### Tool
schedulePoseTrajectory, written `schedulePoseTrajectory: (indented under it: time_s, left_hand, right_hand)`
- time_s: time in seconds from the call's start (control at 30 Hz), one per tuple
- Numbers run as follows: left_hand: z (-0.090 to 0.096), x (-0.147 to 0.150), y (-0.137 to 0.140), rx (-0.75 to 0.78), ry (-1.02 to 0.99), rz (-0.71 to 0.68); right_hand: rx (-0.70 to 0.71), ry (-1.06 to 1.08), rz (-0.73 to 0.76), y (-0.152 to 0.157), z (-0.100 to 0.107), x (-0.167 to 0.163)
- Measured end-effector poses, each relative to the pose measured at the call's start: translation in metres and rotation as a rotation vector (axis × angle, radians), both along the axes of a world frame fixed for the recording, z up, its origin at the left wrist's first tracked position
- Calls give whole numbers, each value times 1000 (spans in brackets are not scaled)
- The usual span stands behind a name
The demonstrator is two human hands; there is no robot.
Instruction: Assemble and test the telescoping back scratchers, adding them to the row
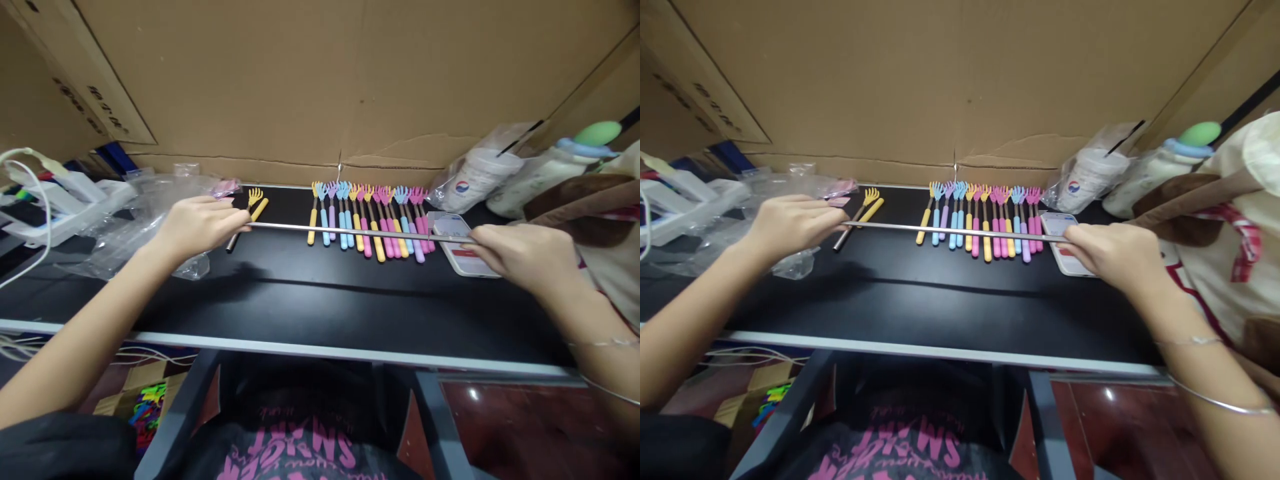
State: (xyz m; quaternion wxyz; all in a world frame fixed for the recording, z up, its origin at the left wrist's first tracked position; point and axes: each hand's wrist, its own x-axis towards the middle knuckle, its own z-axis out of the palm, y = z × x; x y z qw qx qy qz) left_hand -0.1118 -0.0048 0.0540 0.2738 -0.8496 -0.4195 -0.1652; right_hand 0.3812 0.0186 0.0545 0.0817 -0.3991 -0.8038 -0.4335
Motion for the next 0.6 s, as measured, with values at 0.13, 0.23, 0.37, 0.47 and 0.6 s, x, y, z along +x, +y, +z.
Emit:
schedulePoseTrajectory:
  time_s: [0.13,0.23,0.37,0.47,0.6]
  left_hand:
    - [0,-39,-4,252,264,100]
    - [-1,-59,-5,294,289,171]
    - [-3,-73,-8,317,314,212]
    - [-4,-74,-11,352,350,191]
    - [-5,-72,-18,346,390,114]
  right_hand:
    - [-40,29,-114,-1,0,45]
    - [-46,51,-246,2,1,62]
    - [-119,59,-401,10,4,72]
    - [-166,80,-431,14,3,75]
    - [-240,94,-423,10,-1,75]
